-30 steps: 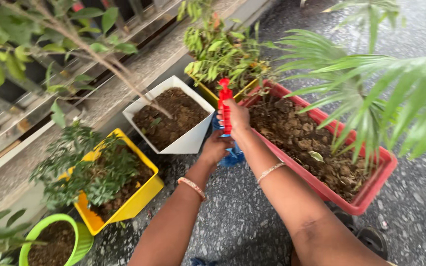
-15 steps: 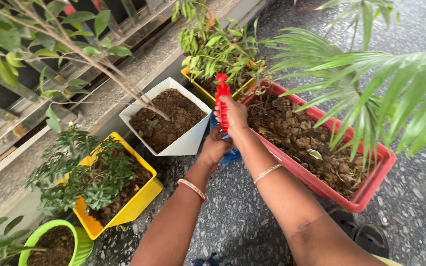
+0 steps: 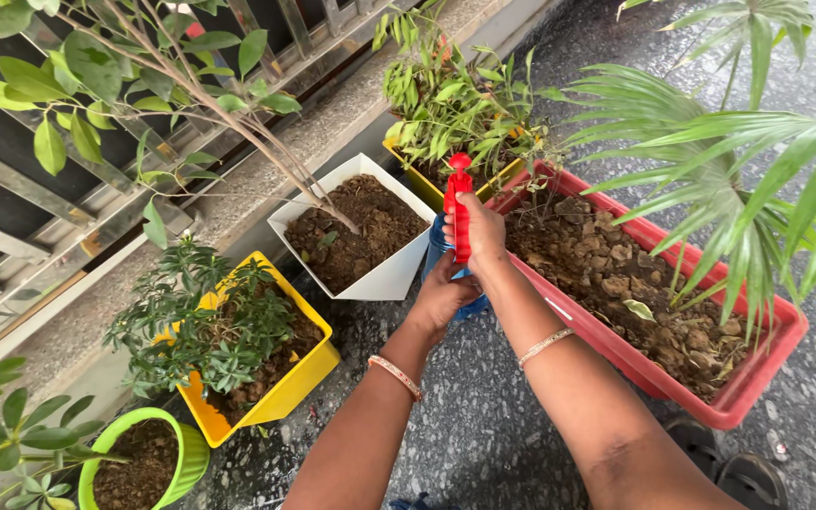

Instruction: The person uses a blue spray bottle with a red nozzle to mist water onto several potted plants arranged on a balcony floor. The person sprays the leaves and soil of each plant in sequence, moving from one pot to the next.

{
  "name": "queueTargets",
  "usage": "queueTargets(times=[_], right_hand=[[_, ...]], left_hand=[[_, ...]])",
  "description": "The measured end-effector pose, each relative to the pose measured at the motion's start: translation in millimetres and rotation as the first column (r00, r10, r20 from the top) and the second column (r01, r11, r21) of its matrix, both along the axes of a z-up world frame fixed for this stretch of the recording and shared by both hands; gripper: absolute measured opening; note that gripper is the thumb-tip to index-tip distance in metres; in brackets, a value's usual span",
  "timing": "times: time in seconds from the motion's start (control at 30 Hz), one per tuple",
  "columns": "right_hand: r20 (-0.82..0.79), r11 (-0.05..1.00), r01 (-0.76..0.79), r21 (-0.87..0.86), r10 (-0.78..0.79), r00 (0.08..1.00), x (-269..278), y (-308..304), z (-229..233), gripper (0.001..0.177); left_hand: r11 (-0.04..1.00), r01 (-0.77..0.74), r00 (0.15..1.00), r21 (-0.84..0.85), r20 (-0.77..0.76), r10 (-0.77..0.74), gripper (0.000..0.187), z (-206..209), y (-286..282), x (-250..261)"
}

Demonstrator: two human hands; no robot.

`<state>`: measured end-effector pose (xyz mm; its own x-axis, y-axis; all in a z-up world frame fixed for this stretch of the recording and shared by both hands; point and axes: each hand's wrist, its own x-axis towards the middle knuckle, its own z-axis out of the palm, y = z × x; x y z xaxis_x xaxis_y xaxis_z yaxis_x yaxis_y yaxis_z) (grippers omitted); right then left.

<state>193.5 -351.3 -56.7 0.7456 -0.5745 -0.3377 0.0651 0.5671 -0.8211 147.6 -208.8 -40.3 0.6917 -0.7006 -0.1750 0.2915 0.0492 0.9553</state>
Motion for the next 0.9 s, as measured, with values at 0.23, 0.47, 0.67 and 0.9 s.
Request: queueTargets(times=[0.23,0.47,0.67,0.9], right_hand=[[0.071,1.000,0.004,0.027,-0.006,0.997,4,4,-3,0.034],[0.063,1.000,0.027,0.000,-0.027,0.998,-7,6,15,0.035],[0.046,1.000,0.010,-0.003,-0.009,0.999,-7,-1,13,0.033],[0.087,1.000,0.013,-0.013,-0.012,0.996,-7,-3,9,0.030]], left_hand=[[1.000,0.006,1.000,0.017,-0.023,-0.006,0.100,24,13,-3],[0.997,-0.016,1.000,0.073,-0.012,0.017,0.100,42,13,-9],[0.995,-0.021,0.999,0.100,-0.046,0.026,0.096,37,10,-8],[0.993,-0.043,0.997,0.107,-0.063,0.050,0.097,40,9,-16]])
